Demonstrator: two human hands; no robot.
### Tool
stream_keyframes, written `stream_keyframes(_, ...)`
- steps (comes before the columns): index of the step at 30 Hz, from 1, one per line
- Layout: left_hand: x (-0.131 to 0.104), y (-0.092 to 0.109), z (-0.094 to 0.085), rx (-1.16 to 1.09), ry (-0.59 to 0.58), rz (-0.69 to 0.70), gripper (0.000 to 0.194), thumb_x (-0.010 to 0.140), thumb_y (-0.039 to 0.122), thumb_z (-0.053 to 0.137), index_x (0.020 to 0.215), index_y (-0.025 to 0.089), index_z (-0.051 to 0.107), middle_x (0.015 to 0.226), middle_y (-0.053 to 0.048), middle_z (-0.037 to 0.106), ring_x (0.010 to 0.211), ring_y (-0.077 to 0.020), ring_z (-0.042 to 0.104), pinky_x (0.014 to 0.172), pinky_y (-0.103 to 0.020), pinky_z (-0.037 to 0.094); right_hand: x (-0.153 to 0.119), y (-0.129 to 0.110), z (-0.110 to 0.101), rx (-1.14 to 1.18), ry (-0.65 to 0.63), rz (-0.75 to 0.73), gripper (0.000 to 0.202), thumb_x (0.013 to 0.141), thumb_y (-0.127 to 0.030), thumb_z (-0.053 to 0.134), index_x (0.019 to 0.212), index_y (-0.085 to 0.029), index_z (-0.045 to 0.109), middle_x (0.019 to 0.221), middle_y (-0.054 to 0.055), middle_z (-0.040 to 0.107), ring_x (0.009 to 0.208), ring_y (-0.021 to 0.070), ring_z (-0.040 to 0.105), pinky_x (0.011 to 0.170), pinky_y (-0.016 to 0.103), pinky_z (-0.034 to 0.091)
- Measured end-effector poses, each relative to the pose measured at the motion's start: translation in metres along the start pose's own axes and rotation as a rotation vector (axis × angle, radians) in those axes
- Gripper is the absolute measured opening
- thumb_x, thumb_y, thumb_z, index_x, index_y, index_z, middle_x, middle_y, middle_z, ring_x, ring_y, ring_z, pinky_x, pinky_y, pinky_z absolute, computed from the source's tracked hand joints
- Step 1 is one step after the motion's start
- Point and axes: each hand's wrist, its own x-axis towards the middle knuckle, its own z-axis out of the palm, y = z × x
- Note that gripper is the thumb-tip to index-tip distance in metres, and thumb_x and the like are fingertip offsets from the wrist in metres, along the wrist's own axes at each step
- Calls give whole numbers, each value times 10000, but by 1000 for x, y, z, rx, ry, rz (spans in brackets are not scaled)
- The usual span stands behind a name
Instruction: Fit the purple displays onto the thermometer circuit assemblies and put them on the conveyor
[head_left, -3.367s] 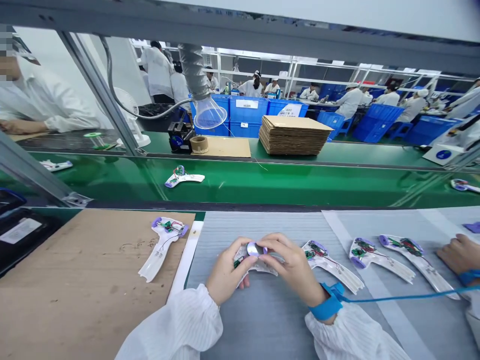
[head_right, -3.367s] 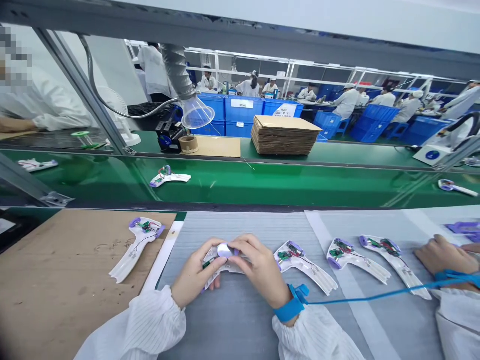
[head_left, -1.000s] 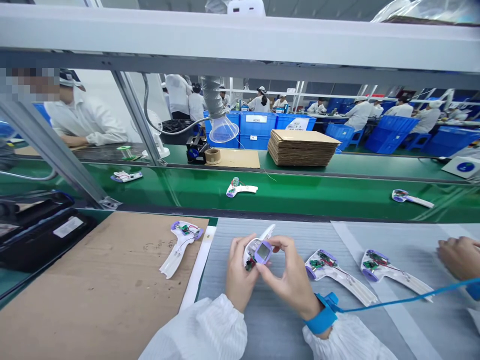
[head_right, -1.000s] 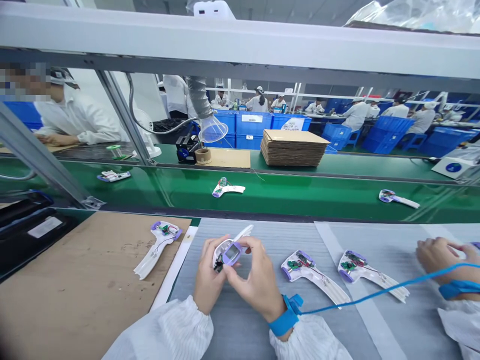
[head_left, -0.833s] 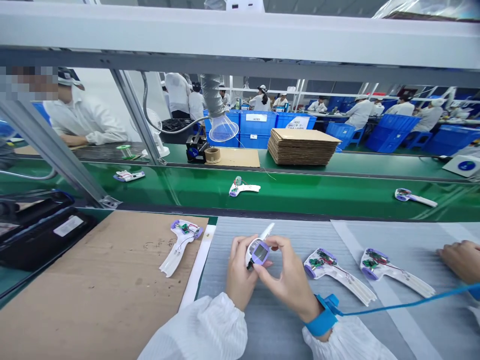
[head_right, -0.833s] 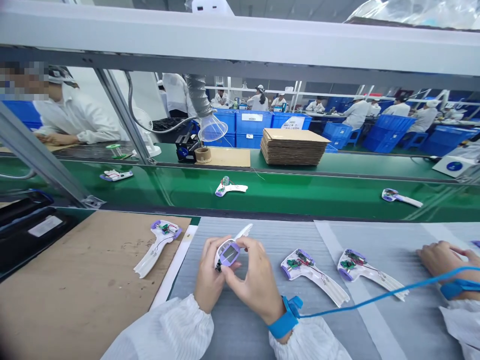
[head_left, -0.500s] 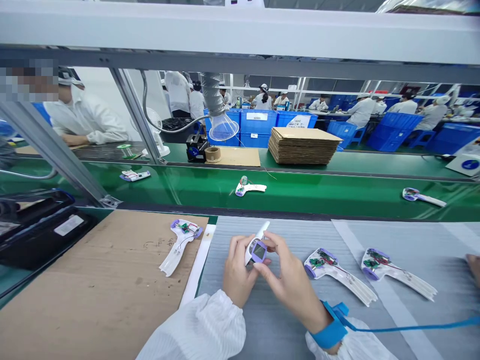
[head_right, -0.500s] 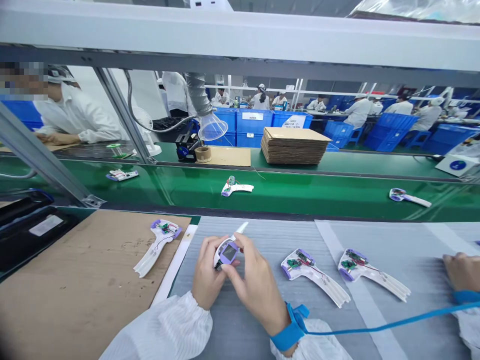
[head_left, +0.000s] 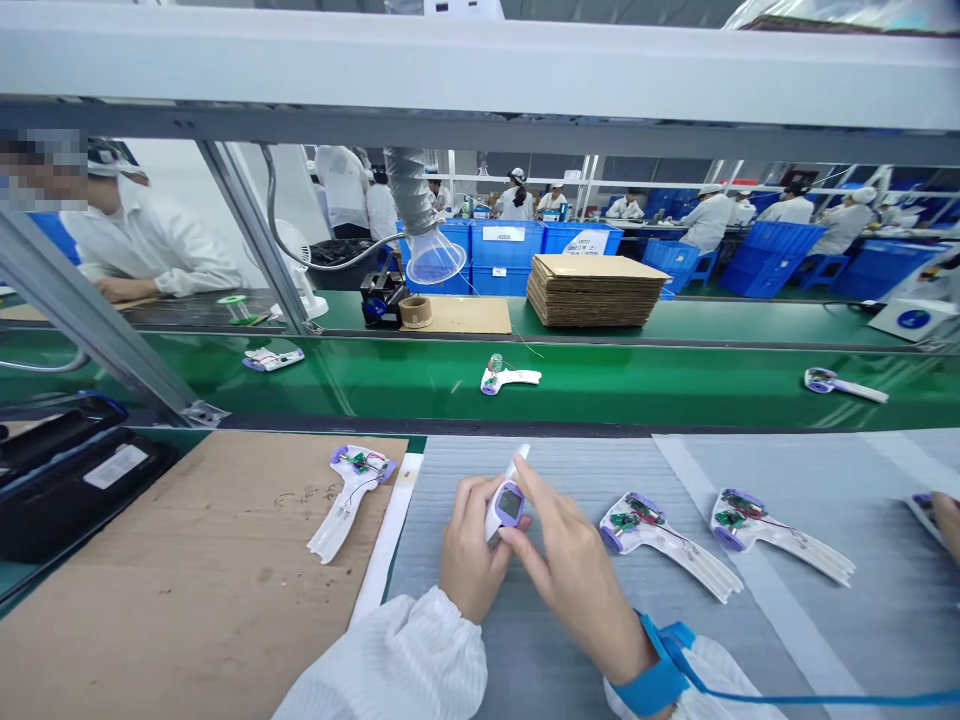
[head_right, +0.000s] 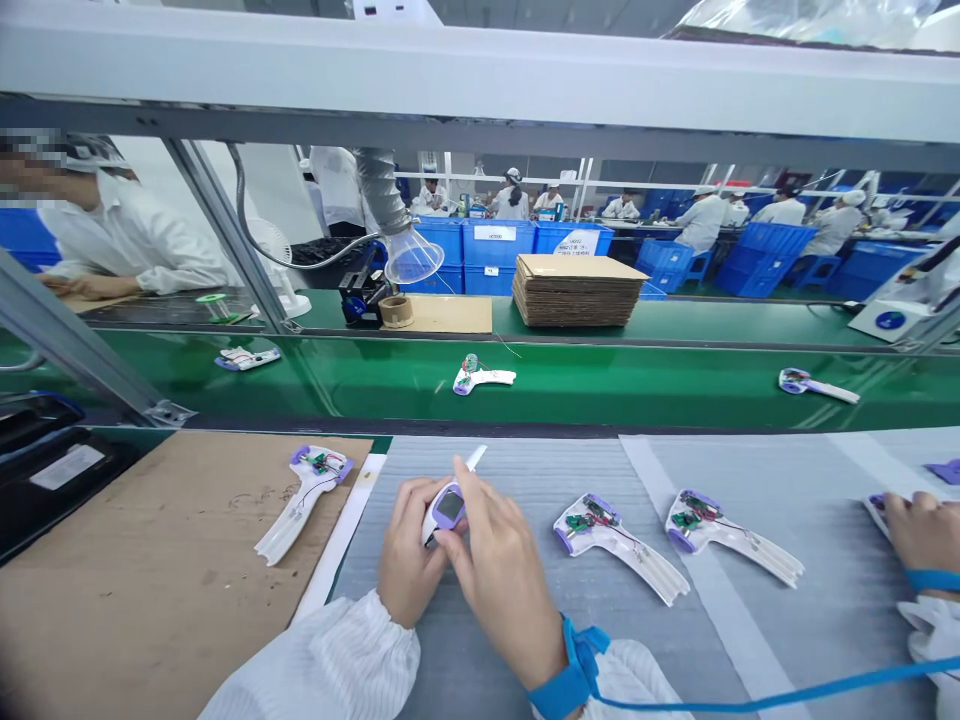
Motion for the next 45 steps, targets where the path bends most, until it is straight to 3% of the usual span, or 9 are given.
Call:
stream_keyframes(3,0,3,-2,-41,-31,-5,275,812,254,548,1076,196,497,998,-60,487,933,-186,503,791,-302,434,5,8,-8,110,21,10,576,846,-259,540,1352,-256,266,1272,67,479,1134,217,471,930,380,422)
stream_keyframes(7,0,7,-4,-123,-104,22,283,799,272,573,1066,205,511,966,-53,497,901,-184,506,775,-296,426,13,17,-23,192,34,-25,228,848,-250,546,1075,-239,534,1075,51,567,1037,203,504,887,357,421)
stream_keyframes(11,1,8,-6,-172,-121,46,279,791,275,584,1055,204,525,948,-51,503,879,-182,508,763,-296,420,17,17,-27,276,-3,-14,47,850,-215,544,880,-215,579,961,40,578,995,187,506,866,338,406)
stream_keyframes(15,2,7,-6,-189,-157,64,300,773,285,610,1049,199,528,945,-52,507,866,-181,510,754,-292,413,16,17,-26,310,-25,-32,83,873,-211,503,803,-198,545,902,40,561,933,181,506,821,327,401)
stream_keyframes(26,5,5,-10,-373,-218,11,294,785,360,589,1029,198,573,927,-60,539,863,-199,527,761,-309,411,11,20,-35,428,-148,-134,123,913,-234,414,826,-200,494,888,41,502,891,166,500,796,304,400)
stream_keyframes(32,5,6,-12,-327,-222,42,253,813,292,544,1046,195,564,965,-73,560,884,-200,530,773,-320,423,10,21,-38,437,-120,-129,93,872,-294,504,871,-202,507,883,52,548,871,180,518,770,318,428)
stream_keyframes(36,3,5,-16,-277,-189,117,265,806,248,545,1067,197,548,983,-72,576,899,-200,529,779,-315,423,11,24,-37,314,-106,-138,195,839,-320,563,993,-210,518,962,59,567,926,196,512,783,326,420)
stream_keyframes(41,-1,9,-21,-239,-215,154,255,803,244,541,1056,215,543,933,-53,566,845,-184,532,731,-293,426,10,24,-30,101,-185,-163,268,837,-342,565,1072,-223,518,992,38,617,917,189,553,806,339,411)
stream_keyframes(45,7,20,-8,-262,-288,10,135,852,299,466,870,199,555,753,-19,528,690,-155,511,632,-274,409,3,25,-39,-8,-190,-139,297,797,-361,611,1053,-224,549,952,21,649,875,197,596,776,338,458)
